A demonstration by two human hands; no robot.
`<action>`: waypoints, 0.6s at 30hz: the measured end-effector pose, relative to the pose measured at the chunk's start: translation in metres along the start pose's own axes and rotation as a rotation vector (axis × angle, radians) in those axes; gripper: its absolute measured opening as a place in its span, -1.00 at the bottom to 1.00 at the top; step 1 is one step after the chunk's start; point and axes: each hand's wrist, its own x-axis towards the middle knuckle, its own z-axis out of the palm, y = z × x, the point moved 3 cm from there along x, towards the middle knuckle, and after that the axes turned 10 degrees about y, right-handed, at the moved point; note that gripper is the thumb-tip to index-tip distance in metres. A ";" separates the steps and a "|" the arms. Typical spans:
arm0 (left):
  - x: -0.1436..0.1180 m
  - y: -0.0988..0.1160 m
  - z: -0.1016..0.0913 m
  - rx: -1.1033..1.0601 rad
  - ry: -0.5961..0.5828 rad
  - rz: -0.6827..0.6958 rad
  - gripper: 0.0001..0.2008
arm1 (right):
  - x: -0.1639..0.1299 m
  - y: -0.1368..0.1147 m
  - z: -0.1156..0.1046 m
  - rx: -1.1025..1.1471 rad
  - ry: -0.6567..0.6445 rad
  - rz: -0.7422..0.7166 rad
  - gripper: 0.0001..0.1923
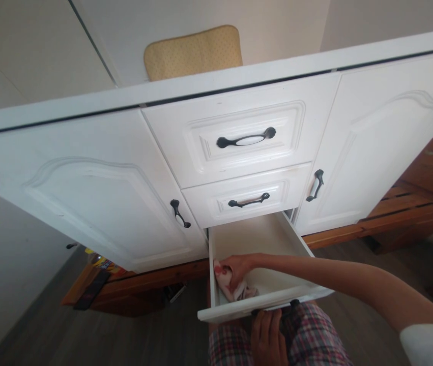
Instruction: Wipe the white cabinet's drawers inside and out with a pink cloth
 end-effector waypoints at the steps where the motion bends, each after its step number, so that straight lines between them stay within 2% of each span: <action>1: -0.001 -0.001 0.000 0.009 -0.022 0.011 -0.58 | -0.007 0.000 0.008 -0.044 -0.071 -0.026 -0.41; 3: -0.002 -0.003 -0.001 0.031 -0.067 0.039 -0.59 | -0.017 -0.004 0.020 -0.134 -0.170 -0.126 -0.47; 5: -0.002 -0.006 -0.004 0.063 -0.089 0.061 -0.60 | -0.024 -0.010 0.025 -0.251 -0.189 -0.262 -0.55; 10: 0.002 -0.006 -0.008 0.116 -0.175 0.104 -0.57 | -0.038 -0.020 0.026 -0.561 -0.005 -0.608 -0.60; 12: 0.003 -0.004 -0.008 0.103 -0.153 0.082 -0.56 | -0.038 -0.020 0.022 -0.638 0.020 -0.701 -0.71; 14: 0.002 -0.002 -0.006 0.084 -0.093 0.044 -0.57 | -0.028 -0.020 0.009 -0.594 0.038 -0.698 -0.83; 16: 0.002 0.000 -0.003 0.069 -0.023 0.013 -0.57 | -0.012 -0.022 -0.016 -0.393 0.079 -0.583 -0.89; 18: 0.002 0.001 -0.001 0.046 0.016 -0.001 -0.57 | 0.004 -0.028 -0.047 -0.166 0.180 -0.429 -0.92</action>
